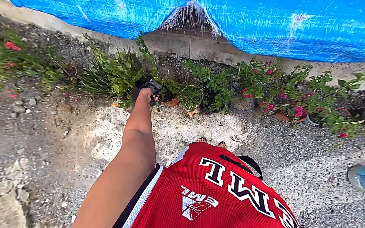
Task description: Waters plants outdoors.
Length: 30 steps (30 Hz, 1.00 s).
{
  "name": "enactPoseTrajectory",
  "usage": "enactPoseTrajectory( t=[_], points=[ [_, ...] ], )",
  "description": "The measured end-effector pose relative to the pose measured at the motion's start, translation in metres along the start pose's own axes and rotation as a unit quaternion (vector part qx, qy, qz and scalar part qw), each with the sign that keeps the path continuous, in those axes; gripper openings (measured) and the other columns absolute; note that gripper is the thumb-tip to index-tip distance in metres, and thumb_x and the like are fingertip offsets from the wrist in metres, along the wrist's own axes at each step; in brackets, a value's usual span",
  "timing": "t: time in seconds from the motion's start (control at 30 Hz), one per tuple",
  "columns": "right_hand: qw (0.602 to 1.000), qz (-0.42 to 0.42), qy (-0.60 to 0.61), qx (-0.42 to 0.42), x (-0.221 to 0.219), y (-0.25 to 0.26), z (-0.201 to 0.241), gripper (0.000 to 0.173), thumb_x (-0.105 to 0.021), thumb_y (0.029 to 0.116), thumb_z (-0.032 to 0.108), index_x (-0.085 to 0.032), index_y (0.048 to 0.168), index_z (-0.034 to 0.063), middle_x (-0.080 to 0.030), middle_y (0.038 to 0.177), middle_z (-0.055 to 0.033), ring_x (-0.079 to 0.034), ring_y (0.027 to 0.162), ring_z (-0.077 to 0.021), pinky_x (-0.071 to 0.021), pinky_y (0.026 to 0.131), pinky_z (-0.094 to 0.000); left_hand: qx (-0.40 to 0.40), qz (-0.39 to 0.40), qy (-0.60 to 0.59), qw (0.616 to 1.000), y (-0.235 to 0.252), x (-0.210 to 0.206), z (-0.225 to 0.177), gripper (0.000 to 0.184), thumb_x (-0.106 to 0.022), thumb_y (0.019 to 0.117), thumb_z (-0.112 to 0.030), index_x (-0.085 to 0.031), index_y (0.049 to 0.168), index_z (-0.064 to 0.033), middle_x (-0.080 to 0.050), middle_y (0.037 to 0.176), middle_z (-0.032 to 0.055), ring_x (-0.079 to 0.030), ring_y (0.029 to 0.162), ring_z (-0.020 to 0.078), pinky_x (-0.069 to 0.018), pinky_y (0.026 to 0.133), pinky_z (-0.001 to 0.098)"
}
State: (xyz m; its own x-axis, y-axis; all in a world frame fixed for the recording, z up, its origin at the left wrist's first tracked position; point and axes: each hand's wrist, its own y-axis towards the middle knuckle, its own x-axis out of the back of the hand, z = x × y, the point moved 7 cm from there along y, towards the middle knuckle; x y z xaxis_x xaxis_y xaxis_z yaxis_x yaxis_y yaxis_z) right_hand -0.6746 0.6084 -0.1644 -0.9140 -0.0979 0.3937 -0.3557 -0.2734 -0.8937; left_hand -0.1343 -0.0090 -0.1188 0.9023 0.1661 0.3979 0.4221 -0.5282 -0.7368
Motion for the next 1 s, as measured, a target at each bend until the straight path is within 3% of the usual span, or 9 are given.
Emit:
enactPoseTrajectory(
  t=[0.2,0.33,0.43,0.47,0.53,0.73,0.87,0.93,1.0],
  points=[
    [0.999,0.001,-0.041,-0.014,-0.004,0.003,-0.012,0.047,-0.038,0.1129,0.03,-0.057,0.139,-0.0035,-0.065,0.132,-0.0259,-0.062,0.125,-0.0396,-0.046,0.109,-0.0567,-0.041,-0.062,0.062,0.995,0.026,0.019,0.003,0.045,-0.059,0.0967,-0.017,-0.053,0.14,-0.0034,-0.061,0.126,0.0182,-0.066,0.097,0.0259,-0.0586,0.08,0.0437],
    [0.999,0.024,-0.046,-0.016,-0.002,-0.004,-0.007,0.048,-0.037,0.1131,0.03,-0.055,0.141,-0.0038,-0.064,0.135,-0.0256,-0.059,0.13,-0.0387,-0.0419,0.112,-0.0554,-0.041,-0.073,0.056,0.995,0.018,0.032,0.003,0.048,-0.059,0.0953,-0.013,-0.051,0.141,-0.0026,-0.059,0.13,0.0193,-0.066,0.101,0.0273,-0.0592,0.082,0.0446],
    [0.998,-0.037,-0.033,0.026,-0.002,-0.005,-0.01,0.048,-0.04,0.1121,0.032,-0.06,0.135,-0.0051,-0.069,0.124,-0.0273,-0.066,0.118,-0.0409,-0.0494,0.104,-0.0566,-0.052,-0.088,0.064,0.993,0.019,0.04,0.004,0.044,-0.061,0.0962,-0.019,-0.056,0.137,-0.0034,-0.061,0.127,0.0186,-0.067,0.098,0.0273,-0.0591,0.081,0.0457],
    [1.0,-0.013,-0.025,0.011,0.0,-0.017,0.002,0.047,-0.038,0.113,0.03,-0.056,0.138,-0.006,-0.065,0.129,-0.0289,-0.063,0.122,-0.0414,-0.0462,0.107,-0.0561,-0.055,-0.094,0.066,0.992,0.02,0.042,0.003,0.044,-0.062,0.0959,-0.02,-0.056,0.136,-0.0036,-0.061,0.127,0.0183,-0.066,0.098,0.0273,-0.0587,0.081,0.046],
    [0.999,0.028,-0.02,-0.041,0.006,-0.046,0.036,0.046,-0.035,0.114,0.025,-0.051,0.144,-0.0064,-0.059,0.14,-0.0293,-0.057,0.131,-0.0397,-0.04,0.113,-0.0528,-0.062,-0.104,0.074,0.99,0.021,0.047,0.001,0.044,-0.062,0.0943,-0.017,-0.057,0.135,-0.0019,-0.061,0.129,0.0192,-0.066,0.102,0.0286,-0.0582,0.083,0.0476],
    [1.0,-0.009,-0.027,0.007,-0.002,-0.027,0.02,0.046,-0.039,0.1133,0.027,-0.057,0.137,-0.0078,-0.065,0.128,-0.0296,-0.064,0.122,-0.0413,-0.0461,0.107,-0.0553,-0.082,-0.126,0.163,0.975,0.01,0.057,-0.006,0.044,-0.064,0.0949,-0.021,-0.061,0.132,0.0031,-0.061,0.134,0.0219,-0.062,0.119,0.0324,-0.053,0.096,0.0522],
    [0.999,0.006,-0.041,0.01,-0.005,-0.03,0.026,0.047,-0.038,0.1129,0.027,-0.056,0.138,-0.0083,-0.065,0.129,-0.0301,-0.062,0.124,-0.0418,-0.044,0.108,-0.0556,-0.096,-0.12,0.101,0.983,0.013,0.055,-0.002,0.043,-0.065,0.0911,-0.015,-0.06,0.129,0.004,-0.063,0.128,0.0223,-0.065,0.108,0.0319,-0.0562,0.088,0.0517],
    [0.999,0.019,-0.031,-0.022,-0.005,-0.042,0.039,0.045,-0.038,0.1133,0.024,-0.054,0.141,-0.0079,-0.062,0.135,-0.0302,-0.057,0.131,-0.0423,-0.0383,0.113,-0.0561,-0.09,-0.063,-0.017,0.994,0.007,0.047,0.001,0.043,-0.061,0.0917,-0.006,-0.054,0.134,0.0003,-0.062,0.117,0.0177,-0.066,0.09,0.0246,-0.06,0.076,0.042],
    [0.999,0.016,-0.028,-0.019,-0.011,-0.034,0.032,0.045,-0.039,0.1129,0.025,-0.055,0.14,-0.0077,-0.062,0.134,-0.0304,-0.059,0.129,-0.0431,-0.0397,0.113,-0.057,-0.08,0.002,-0.122,0.989,0.0,0.036,0.004,0.034,-0.055,0.0943,-0.002,-0.051,0.128,-0.002,-0.062,0.101,0.0142,-0.065,0.075,0.0205,-0.0595,0.067,0.0373]
  ],
)
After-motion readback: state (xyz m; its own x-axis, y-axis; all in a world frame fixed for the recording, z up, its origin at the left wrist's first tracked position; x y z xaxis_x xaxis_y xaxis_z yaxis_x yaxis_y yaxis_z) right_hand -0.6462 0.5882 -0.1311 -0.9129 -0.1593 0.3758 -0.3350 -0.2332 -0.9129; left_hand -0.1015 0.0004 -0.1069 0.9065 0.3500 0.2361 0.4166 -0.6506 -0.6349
